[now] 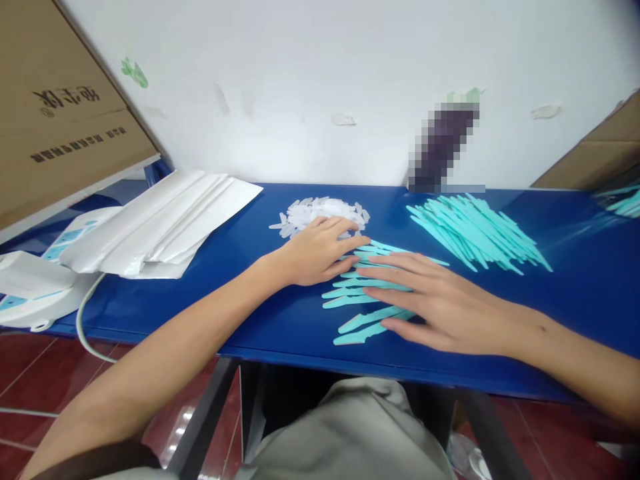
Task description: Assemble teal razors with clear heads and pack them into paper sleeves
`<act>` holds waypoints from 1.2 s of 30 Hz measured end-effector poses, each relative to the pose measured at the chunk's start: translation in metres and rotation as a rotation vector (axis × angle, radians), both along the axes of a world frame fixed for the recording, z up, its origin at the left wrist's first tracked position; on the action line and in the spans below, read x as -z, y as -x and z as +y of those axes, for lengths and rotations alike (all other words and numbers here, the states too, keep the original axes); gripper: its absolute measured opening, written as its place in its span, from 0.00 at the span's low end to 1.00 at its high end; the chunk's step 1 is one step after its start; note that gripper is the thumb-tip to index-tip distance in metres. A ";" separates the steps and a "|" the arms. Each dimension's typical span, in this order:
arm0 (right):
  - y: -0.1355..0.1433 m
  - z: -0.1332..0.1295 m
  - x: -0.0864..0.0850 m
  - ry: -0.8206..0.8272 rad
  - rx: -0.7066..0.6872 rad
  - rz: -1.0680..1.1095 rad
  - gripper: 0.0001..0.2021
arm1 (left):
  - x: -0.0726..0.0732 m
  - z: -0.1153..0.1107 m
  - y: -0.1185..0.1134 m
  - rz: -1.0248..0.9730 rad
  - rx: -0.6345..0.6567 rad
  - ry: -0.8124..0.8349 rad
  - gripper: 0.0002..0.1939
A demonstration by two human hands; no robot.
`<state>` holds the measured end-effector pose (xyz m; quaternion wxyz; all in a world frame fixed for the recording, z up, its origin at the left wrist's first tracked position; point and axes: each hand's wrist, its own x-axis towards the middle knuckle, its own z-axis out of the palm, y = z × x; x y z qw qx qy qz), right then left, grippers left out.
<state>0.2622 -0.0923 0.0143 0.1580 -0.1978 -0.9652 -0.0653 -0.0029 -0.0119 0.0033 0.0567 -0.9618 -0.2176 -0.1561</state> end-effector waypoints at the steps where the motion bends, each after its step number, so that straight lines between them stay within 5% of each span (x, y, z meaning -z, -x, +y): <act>1: 0.000 0.001 0.000 -0.005 0.011 -0.012 0.19 | 0.001 0.001 0.001 -0.007 -0.002 0.004 0.23; 6: -0.002 0.005 0.002 -0.010 -0.010 0.010 0.17 | 0.001 0.002 0.002 -0.028 -0.015 0.030 0.23; 24: -0.012 0.017 0.005 -0.009 0.282 -0.034 0.22 | 0.001 0.002 0.003 -0.004 -0.070 0.075 0.23; 36: -0.011 0.020 0.010 0.000 0.280 -0.050 0.23 | 0.001 0.002 0.003 0.004 -0.088 0.091 0.24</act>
